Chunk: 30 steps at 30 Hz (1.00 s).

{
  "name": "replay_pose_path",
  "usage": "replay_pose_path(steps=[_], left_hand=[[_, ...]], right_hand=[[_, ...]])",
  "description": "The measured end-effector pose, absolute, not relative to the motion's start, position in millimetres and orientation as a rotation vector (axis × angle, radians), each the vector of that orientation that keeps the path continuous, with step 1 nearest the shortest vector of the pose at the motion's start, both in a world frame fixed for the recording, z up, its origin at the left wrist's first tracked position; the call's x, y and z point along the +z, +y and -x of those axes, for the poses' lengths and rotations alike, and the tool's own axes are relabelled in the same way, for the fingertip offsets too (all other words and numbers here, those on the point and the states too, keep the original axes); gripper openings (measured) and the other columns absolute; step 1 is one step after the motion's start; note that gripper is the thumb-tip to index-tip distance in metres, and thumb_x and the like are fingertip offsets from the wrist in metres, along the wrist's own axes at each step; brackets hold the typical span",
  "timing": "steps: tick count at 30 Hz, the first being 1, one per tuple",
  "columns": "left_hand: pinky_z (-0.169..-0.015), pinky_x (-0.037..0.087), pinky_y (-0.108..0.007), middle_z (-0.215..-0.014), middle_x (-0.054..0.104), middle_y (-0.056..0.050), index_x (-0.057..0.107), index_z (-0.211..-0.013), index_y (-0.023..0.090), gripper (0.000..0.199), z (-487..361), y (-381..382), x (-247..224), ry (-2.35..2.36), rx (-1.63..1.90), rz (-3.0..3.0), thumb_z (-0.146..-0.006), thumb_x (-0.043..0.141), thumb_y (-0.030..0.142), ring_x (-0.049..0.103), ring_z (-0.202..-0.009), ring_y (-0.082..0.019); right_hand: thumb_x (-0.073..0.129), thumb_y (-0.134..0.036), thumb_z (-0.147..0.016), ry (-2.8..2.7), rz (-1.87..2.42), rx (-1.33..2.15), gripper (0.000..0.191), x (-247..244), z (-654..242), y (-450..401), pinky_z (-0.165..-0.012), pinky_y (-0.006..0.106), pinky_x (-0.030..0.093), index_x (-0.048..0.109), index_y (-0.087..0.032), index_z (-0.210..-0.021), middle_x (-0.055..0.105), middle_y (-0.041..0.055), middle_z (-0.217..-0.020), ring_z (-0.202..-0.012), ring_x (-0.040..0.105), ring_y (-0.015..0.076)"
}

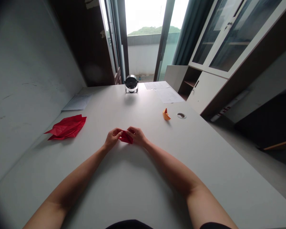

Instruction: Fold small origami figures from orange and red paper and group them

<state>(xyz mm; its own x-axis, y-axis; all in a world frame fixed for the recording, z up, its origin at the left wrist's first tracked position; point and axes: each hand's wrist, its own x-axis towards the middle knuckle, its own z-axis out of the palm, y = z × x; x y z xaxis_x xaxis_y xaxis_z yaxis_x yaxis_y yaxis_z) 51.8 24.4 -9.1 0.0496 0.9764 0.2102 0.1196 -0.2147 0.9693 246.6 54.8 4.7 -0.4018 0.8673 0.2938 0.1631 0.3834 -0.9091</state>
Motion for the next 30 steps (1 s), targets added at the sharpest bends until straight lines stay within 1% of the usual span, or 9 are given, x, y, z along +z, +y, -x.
replay_pose_path(steps=[3,9,13,19,22,26,30], left_hand=[[-0.075,0.055,-0.03,-0.084,0.074,-0.005,0.07,-0.091,0.018,0.021,-51.8,22.7,-6.3,1.182,1.294,-1.506,-0.087,0.066,0.038,0.07,-0.078,-0.018],[-0.077,0.055,-0.031,-0.085,0.075,-0.006,0.073,-0.093,0.017,0.025,-51.9,20.9,-3.5,1.192,1.27,-1.536,-0.088,0.065,0.04,0.07,-0.081,-0.019],[-0.075,0.055,-0.03,-0.083,0.075,-0.005,0.074,-0.091,0.017,0.026,-51.9,20.5,-3.1,1.183,1.285,-1.517,-0.088,0.065,0.041,0.07,-0.078,-0.019],[-0.07,0.054,-0.028,-0.079,0.072,-0.004,0.072,-0.086,0.017,0.028,-51.9,21.1,-2.6,1.19,1.3,-1.435,-0.085,0.068,0.044,0.068,-0.074,-0.018],[-0.07,0.054,-0.028,-0.082,0.072,-0.005,0.072,-0.089,0.016,0.033,-52.9,22.2,-2.0,1.155,1.305,-1.388,-0.087,0.065,0.048,0.067,-0.075,-0.017],[-0.07,0.054,-0.028,-0.091,0.07,-0.006,0.065,-0.098,0.016,0.038,-52.7,24.4,-0.4,1.115,1.369,-1.293,-0.091,0.058,0.053,0.067,-0.077,-0.017],[-0.071,0.054,-0.029,-0.084,0.067,-0.004,0.058,-0.093,0.017,0.036,-52.6,22.7,1.2,1.079,1.394,-1.308,-0.09,0.06,0.052,0.066,-0.073,-0.016]], right_hand=[[0.059,-0.053,-0.09,-1.843,0.901,1.042,0.039,4.0,-246.7,54.9,-0.06,0.03,0.04,0.068,-0.017,-0.081,0.062,0.0019,-0.067,-0.062,0.05,0.0138],[0.058,-0.048,-0.091,-1.887,0.924,0.976,0.035,1.9,-246.4,56.4,-0.06,0.028,0.04,0.069,-0.016,-0.082,0.064,0.0019,-0.067,-0.061,0.05,0.0131],[0.059,-0.05,-0.089,-1.914,0.915,1.005,0.035,1.9,-246.6,57.0,-0.061,0.027,0.04,0.07,-0.017,-0.082,0.064,0.0021,-0.069,-0.063,0.052,0.0139],[0.055,-0.054,-0.09,-2.018,0.922,1.022,0.041,-2.2,-247.2,58.0,-0.057,0.025,0.035,0.068,-0.017,-0.079,0.059,-0.0007,-0.065,-0.059,0.044,0.0117],[0.055,-0.055,-0.09,-2.001,0.938,1.021,0.041,-4.2,-247.5,58.8,-0.056,0.024,0.033,0.066,-0.017,-0.077,0.056,-0.0015,-0.063,-0.059,0.042,0.0114],[0.056,-0.056,-0.089,-1.866,0.939,1.077,0.042,-4.0,-247.8,60.9,-0.056,0.025,0.033,0.063,-0.017,-0.075,0.053,-0.002,-0.063,-0.059,0.043,0.0115],[0.057,-0.061,-0.087,-1.691,0.955,1.134,0.046,-2.8,-248.6,64.3,-0.055,0.025,0.034,0.063,-0.017,-0.077,0.053,-0.002,-0.062,-0.059,0.044,0.0121]])
